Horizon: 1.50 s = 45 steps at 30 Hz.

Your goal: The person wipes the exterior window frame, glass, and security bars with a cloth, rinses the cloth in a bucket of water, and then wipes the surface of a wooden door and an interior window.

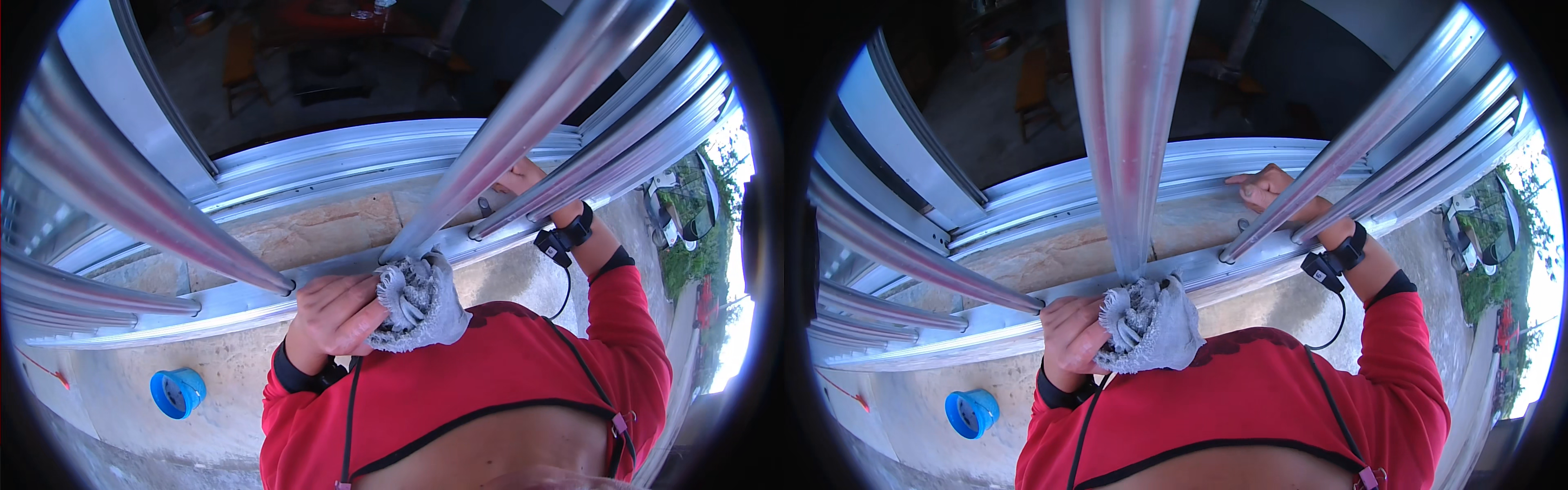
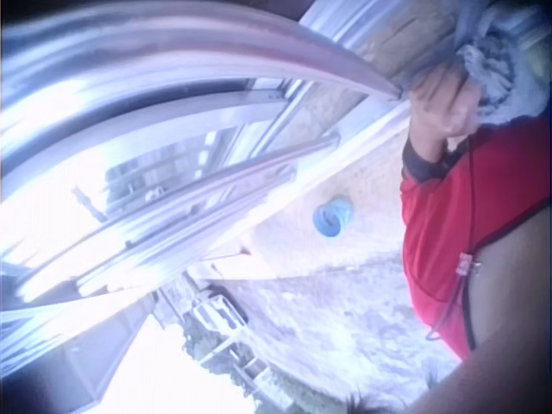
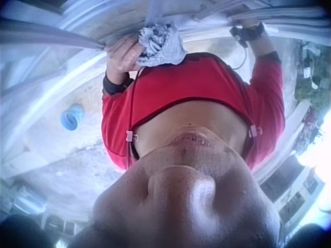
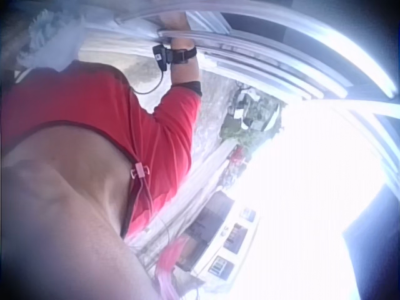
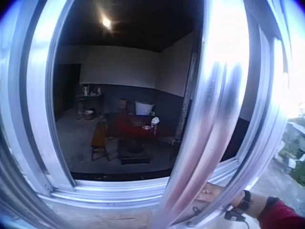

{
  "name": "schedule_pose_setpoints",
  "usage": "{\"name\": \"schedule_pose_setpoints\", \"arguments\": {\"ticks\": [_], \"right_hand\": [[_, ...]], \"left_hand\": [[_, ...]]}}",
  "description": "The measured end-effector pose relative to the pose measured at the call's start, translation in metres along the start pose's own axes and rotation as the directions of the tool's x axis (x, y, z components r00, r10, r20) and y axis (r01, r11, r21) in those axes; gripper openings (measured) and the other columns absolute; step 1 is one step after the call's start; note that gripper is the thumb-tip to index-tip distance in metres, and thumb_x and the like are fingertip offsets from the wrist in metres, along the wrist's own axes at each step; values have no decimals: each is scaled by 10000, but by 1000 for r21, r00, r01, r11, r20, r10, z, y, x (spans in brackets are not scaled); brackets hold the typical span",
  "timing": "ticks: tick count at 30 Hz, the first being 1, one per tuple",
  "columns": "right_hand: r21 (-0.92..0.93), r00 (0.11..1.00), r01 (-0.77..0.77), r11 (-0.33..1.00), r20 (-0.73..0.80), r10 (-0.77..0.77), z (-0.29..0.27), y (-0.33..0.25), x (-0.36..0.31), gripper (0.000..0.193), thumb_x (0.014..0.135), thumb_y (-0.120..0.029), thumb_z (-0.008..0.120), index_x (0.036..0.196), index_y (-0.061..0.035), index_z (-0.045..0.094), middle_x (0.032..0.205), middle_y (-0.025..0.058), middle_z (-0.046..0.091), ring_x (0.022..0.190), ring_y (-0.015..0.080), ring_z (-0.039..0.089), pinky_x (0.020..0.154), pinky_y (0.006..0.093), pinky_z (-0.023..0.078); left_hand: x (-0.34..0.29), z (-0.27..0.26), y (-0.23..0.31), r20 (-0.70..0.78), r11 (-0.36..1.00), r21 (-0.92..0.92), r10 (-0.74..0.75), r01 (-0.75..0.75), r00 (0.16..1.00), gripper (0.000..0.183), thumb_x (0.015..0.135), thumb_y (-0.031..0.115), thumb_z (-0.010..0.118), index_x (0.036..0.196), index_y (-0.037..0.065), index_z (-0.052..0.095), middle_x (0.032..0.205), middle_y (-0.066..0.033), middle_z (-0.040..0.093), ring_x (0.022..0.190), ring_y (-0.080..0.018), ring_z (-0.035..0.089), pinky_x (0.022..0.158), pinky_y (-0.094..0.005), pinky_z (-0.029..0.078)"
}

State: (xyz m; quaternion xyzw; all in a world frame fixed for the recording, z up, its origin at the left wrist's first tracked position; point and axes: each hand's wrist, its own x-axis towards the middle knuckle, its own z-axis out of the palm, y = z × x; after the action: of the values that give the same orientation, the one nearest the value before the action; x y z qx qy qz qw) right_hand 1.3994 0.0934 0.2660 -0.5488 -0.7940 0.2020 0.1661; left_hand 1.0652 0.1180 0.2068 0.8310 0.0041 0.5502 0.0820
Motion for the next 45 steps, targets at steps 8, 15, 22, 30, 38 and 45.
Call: {"name": "schedule_pose_setpoints", "arguments": {"ticks": [8, 15, 22, 30, 38, 45], "right_hand": [[-108, 952, 30, 994, -301, -61, -7, -9, 8, 298, 848, -237, 475, 618, -56, 525, 629, 54, 499, 612, 155, 490, 674, 319, 457], [-729, 930, 187, 658, -85, -358, -16, -10, 2, 290, 609, 5, 627, 886, -81, 620, 780, 58, 514, 733, 174, 516, 659, 265, 462], [-719, 964, 16, 695, -174, -202, 0, -2, -5, 303, 623, 33, 606, 906, -72, 632, 774, 59, 495, 739, 169, 510, 678, 263, 463], [-510, 958, -148, 848, -288, -6, -2, 15, -16, 166, 678, -22, 628, 840, -45, 595, 776, 58, 502, 722, 191, 521, 659, 283, 463], [21, 838, -175, 984, -522, 160, -11, 9, -76, 112, 759, -7, 559, 868, -12, 584, 754, 88, 586, 639, 207, 554, 597, 257, 442], [-306, 778, -90, 948, -616, -125, 19, -100, -118, 152, 738, -61, 538, 869, 14, 560, 758, 101, 571, 610, 193, 535, 578, 266, 430]], "left_hand": [[-6, -5, -3, 0, 1000, -3, -11, 11, 1000, 241, 691, 184, 521, 873, 34, 569, 755, -121, 594, 600, -226, 598, 488, -264, 459], [-11, -9, -3, 19, 999, -6, -48, 48, 999, 253, 679, 176, 545, 885, 29, 558, 762, -116, 594, 605, -227, 598, 497, -268, 460], [-9, -7, -3, -8, 999, -9, -43, 42, 999, 319, 597, 148, 589, 888, 24, 551, 760, -112, 596, 599, -227, 596, 476, -270, 447], [-15, -2, -5, -41, 997, 44, -62, 64, 997, 339, 588, 199, 615, 870, 27, 538, 743, -116, 586, 572, -238, 577, 477, -290, 450], [-20, -3, -4, -119, 990, 0, -138, 139, 983, 385, 559, 141, 603, 906, 3, 508, 708, -135, 558, 557, -275, 556, 490, -331, 448], [-9, -3, 14, -78, 952, 9, -304, 306, 949, 484, 544, 118, 626, 1003, 47, 490, 907, -164, 552, 720, -302, 568, 561, -338, 447]]}}
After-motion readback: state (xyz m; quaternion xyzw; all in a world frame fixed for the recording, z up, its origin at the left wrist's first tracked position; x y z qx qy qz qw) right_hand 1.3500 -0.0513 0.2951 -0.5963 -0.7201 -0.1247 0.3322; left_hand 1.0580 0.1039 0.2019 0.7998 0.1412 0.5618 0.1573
